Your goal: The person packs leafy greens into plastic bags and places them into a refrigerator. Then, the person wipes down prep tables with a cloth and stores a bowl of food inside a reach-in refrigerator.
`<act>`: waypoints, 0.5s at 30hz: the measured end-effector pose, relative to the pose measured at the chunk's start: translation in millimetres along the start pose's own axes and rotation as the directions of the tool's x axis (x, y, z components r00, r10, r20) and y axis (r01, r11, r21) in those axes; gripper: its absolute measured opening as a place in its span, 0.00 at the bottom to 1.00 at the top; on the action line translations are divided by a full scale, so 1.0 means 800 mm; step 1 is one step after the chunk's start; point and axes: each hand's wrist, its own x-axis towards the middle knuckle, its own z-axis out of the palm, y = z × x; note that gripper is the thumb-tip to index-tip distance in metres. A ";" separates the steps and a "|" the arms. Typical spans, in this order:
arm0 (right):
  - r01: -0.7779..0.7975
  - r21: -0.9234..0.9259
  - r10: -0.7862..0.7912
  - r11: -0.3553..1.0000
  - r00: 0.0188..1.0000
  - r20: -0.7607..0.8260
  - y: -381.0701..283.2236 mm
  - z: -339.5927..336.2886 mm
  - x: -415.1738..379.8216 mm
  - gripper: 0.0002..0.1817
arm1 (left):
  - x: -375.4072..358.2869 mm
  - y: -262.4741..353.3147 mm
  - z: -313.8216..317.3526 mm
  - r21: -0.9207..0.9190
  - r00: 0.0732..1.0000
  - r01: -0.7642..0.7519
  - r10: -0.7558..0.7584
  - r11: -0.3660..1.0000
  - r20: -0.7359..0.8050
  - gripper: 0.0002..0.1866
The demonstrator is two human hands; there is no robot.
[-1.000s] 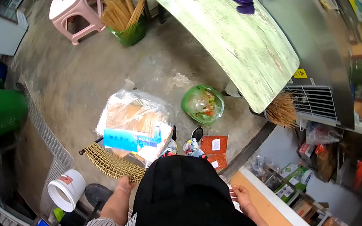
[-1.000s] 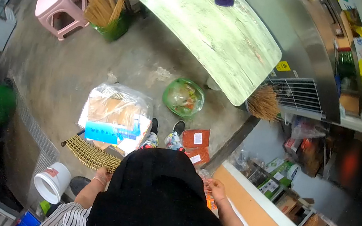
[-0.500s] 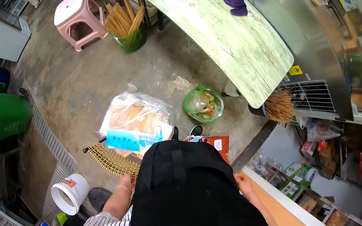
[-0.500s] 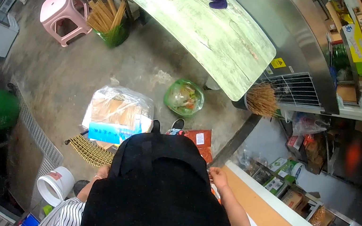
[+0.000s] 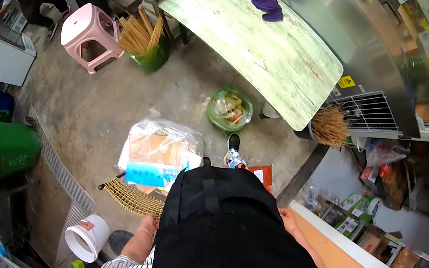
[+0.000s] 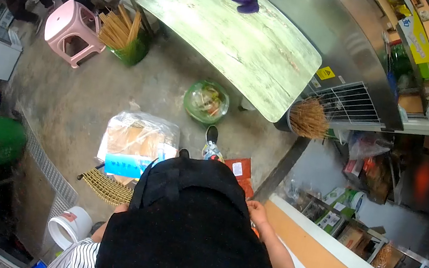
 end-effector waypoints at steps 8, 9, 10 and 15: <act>0.044 -0.034 -0.040 0.998 0.994 0.099 -0.063 -0.035 0.040 0.08 | -0.113 0.005 0.073 0.488 0.704 -0.290 0.528 0.824 -0.474 0.20; 0.039 -0.046 -0.034 0.998 0.993 0.110 -0.076 -0.036 0.050 0.08 | -0.101 0.003 0.077 0.485 0.718 -0.316 0.540 0.815 -0.439 0.19; 0.091 -0.064 -0.082 0.994 0.989 0.126 -0.091 -0.036 0.061 0.08 | -0.105 0.008 0.086 0.480 0.731 -0.343 0.550 0.807 -0.403 0.18; 0.183 -0.055 -0.153 0.982 0.925 0.349 -0.145 -0.025 0.132 0.10 | -0.099 0.039 0.153 0.190 0.761 -0.584 0.613 0.789 -0.212 0.13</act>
